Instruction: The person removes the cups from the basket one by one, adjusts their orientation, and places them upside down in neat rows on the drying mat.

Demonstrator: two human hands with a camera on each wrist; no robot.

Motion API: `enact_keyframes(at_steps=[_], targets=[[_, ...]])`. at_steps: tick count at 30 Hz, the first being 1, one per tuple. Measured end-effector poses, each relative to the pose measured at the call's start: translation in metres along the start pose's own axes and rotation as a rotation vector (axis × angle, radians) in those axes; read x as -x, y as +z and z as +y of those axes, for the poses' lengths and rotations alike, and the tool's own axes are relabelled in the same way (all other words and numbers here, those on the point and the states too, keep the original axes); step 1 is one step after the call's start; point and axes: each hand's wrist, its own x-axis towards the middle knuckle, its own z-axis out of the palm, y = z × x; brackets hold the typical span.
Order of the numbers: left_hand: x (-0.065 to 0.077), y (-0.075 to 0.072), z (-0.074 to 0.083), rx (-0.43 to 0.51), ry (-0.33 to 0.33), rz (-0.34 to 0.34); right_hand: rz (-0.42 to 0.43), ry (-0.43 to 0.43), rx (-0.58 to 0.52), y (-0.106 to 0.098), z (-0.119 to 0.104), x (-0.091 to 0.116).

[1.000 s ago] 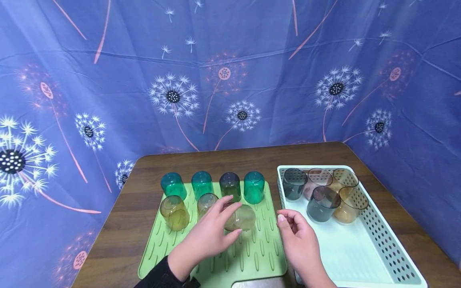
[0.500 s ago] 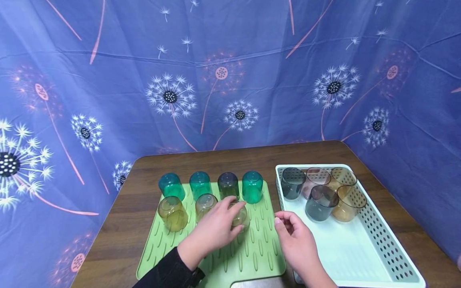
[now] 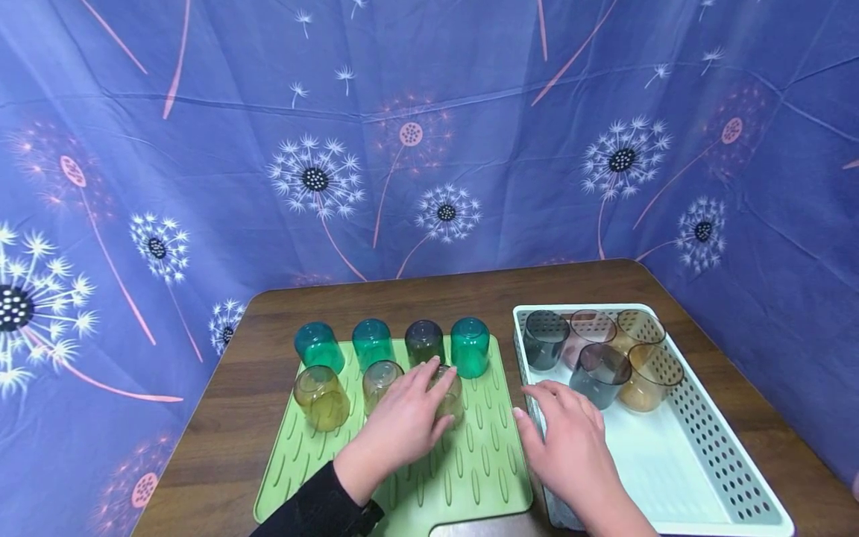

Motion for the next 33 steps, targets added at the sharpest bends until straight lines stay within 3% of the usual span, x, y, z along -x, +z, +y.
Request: enact_keyframes(at_steps=[6,10,15,20,25,33], targets=[[0.001,0.001,0.000,-0.029,-0.006,0.009,-0.094,0.062,0.109,-0.019,0.027,-0.020],[0.002,0.002,0.000,-0.030,-0.010,0.009,-0.224,0.116,0.183,-0.024,0.046,-0.034],[0.004,0.001,0.000,-0.023,-0.012,0.002,-0.401,0.152,0.238,-0.027,0.054,-0.036],[0.004,0.001,-0.001,-0.020,-0.010,0.017,-0.433,0.154,0.249,-0.036,0.048,-0.036],[0.004,0.001,-0.003,-0.022,-0.009,0.020,-0.480,0.179,0.269,-0.051,0.045,-0.052],[0.006,0.002,-0.004,-0.011,-0.016,-0.001,-0.562,0.186,0.346,-0.050,0.074,-0.081]])
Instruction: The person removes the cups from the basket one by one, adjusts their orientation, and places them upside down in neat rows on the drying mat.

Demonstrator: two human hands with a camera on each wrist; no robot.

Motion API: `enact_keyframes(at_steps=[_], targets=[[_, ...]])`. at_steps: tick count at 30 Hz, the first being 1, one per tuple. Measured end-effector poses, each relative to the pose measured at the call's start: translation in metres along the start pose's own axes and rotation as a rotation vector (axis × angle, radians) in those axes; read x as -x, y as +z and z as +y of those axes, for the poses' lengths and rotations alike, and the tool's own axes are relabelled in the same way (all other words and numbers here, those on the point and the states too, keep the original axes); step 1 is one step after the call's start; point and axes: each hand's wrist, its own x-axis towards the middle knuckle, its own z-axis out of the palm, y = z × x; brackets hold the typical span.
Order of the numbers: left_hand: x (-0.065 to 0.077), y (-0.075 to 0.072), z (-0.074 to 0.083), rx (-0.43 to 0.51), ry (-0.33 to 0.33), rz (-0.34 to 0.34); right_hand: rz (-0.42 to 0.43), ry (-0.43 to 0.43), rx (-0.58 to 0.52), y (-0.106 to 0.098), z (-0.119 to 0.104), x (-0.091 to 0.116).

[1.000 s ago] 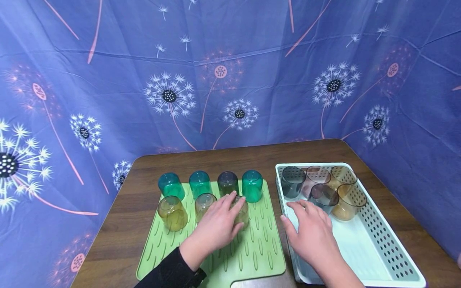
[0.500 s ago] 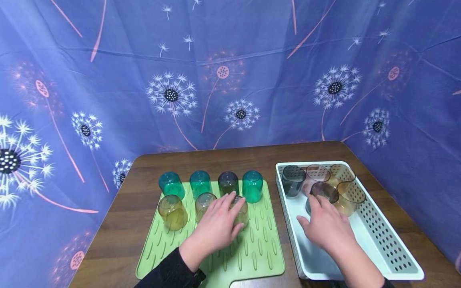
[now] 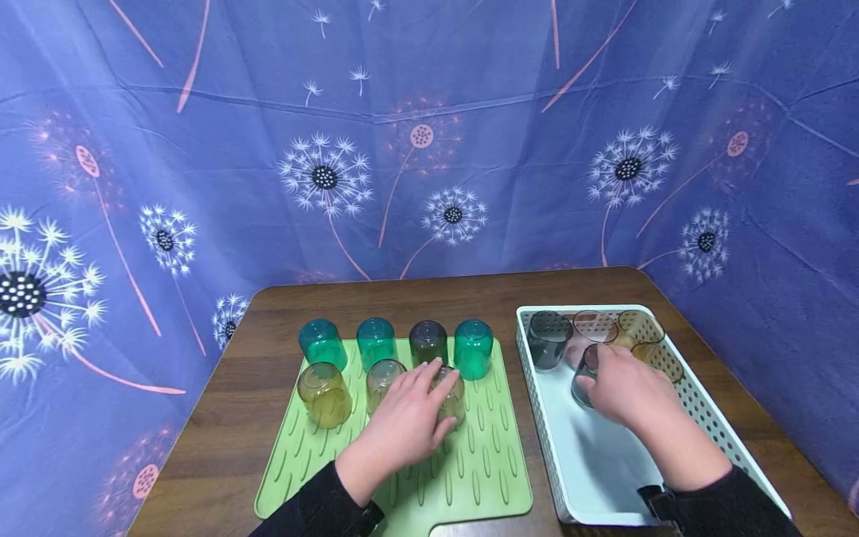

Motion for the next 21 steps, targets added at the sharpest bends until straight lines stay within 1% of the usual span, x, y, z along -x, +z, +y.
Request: enact_keyframes(at_steps=[3,6,14,21], targets=[[0.000,-0.001,0.000,0.010,-0.007,-0.001,-0.010,-0.005,0.012,0.005,0.007,-0.009],[0.001,-0.001,0.000,0.016,-0.011,0.004,-0.010,-0.030,0.034,0.009,0.009,-0.014],[0.002,-0.002,0.000,0.026,-0.013,0.007,0.010,-0.089,0.129,0.019,0.010,-0.018],[0.003,-0.003,0.000,0.038,-0.018,-0.013,-0.004,-0.088,0.155,0.028,0.010,-0.023]])
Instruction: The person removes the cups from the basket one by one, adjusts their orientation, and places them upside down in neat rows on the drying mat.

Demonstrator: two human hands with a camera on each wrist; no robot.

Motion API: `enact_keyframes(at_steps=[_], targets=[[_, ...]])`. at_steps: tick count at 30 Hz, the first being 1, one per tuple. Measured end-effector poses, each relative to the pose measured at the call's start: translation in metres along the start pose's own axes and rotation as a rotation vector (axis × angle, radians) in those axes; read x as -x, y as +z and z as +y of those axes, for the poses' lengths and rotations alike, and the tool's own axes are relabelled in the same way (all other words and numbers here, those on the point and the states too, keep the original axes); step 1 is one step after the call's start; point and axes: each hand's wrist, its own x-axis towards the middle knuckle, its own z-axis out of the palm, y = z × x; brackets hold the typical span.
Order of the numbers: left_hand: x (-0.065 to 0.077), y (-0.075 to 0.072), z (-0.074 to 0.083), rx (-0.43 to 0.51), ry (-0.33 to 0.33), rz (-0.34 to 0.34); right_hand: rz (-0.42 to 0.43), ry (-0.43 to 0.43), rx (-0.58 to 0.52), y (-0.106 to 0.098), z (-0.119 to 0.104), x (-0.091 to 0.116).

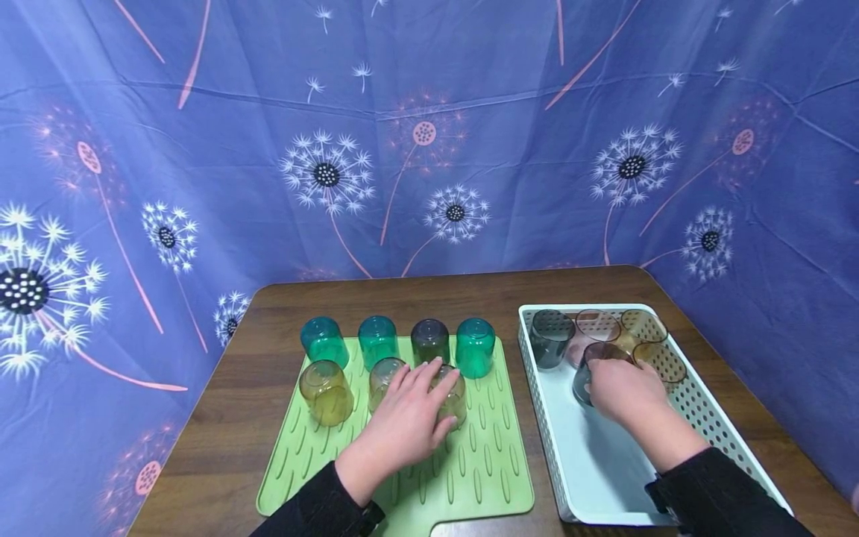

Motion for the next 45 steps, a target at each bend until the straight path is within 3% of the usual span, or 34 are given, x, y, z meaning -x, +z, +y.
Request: enact_keyframes(at_steps=[9,17,22,26,32,40,45], targets=[[0.001,0.000,0.000,0.003,0.001,0.006,0.083,0.015,-0.058,-0.007,-0.001,0.005],[0.001,0.000,0.000,0.008,-0.007,0.003,0.086,0.032,-0.131,-0.035,-0.007,0.020],[0.002,-0.001,0.000,0.035,-0.015,0.004,0.148,0.000,-0.163,-0.047,-0.013,0.036],[0.002,0.000,0.000,0.071,-0.016,0.000,0.200,-0.005,-0.244,-0.054,-0.018,0.051],[0.004,-0.001,0.002,0.119,0.004,0.025,0.199,0.052,-0.421,-0.053,-0.031,0.069],[0.011,-0.012,0.011,0.388,0.127,0.080,0.232,0.079,-0.695,-0.027,-0.058,0.080],[0.015,-0.012,0.018,0.490,0.227,0.127,0.169,0.087,-0.873,-0.010,-0.074,0.081]])
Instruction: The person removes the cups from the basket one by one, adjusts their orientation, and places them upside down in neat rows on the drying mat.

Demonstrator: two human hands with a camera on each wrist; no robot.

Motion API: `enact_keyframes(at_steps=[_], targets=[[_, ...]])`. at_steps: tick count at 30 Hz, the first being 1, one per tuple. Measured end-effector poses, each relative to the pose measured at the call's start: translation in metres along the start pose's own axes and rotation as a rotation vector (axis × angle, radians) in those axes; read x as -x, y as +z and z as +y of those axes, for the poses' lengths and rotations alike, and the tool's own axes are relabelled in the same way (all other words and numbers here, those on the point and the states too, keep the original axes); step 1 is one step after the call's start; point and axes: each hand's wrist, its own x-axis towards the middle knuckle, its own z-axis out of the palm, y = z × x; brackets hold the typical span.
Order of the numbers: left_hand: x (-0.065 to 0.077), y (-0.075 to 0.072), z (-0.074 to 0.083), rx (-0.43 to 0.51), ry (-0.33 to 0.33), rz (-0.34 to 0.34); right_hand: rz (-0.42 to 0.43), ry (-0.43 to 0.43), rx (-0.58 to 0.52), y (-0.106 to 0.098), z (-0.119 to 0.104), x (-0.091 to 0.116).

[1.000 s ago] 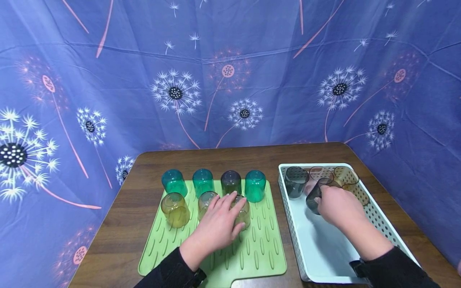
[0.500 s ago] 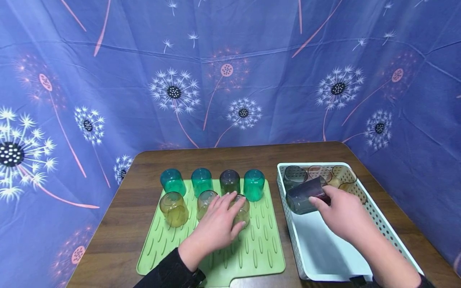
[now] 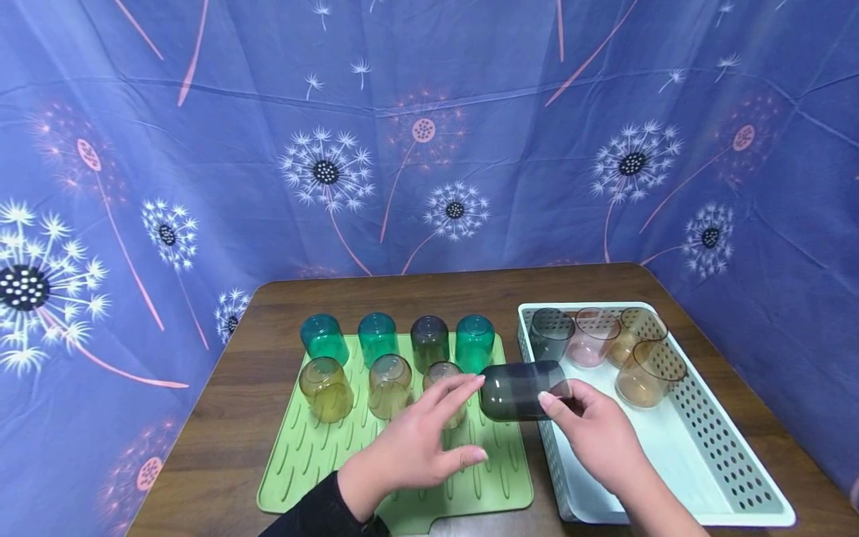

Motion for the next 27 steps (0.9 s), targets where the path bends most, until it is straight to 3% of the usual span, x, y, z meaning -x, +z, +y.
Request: enact_keyframes(at_steps=[3,7,10,14,17,20,27], targets=[[0.000,0.004,0.001,-0.011,0.036,0.049,-0.025,0.016,-0.137,0.013,0.003,0.001],[-0.001,0.006,0.002,-0.034,0.041,0.099,-0.110,0.014,-0.447,0.025,0.011,0.000],[-0.001,0.010,0.001,-0.056,0.049,0.122,-0.244,-0.032,-0.668,0.028,0.020,-0.001],[-0.004,0.014,0.002,-0.050,0.056,0.122,-0.420,-0.071,-0.805,0.029,0.027,-0.003],[-0.006,0.015,0.004,-0.022,0.034,0.107,-0.459,-0.049,-0.816,0.029,0.028,-0.003],[-0.008,0.015,0.005,-0.013,0.005,0.100,-0.420,-0.034,-0.762,0.028,0.026,-0.003],[-0.021,0.008,0.009,-0.086,-0.034,0.091,-0.194,0.056,-0.482,0.021,0.014,0.000]])
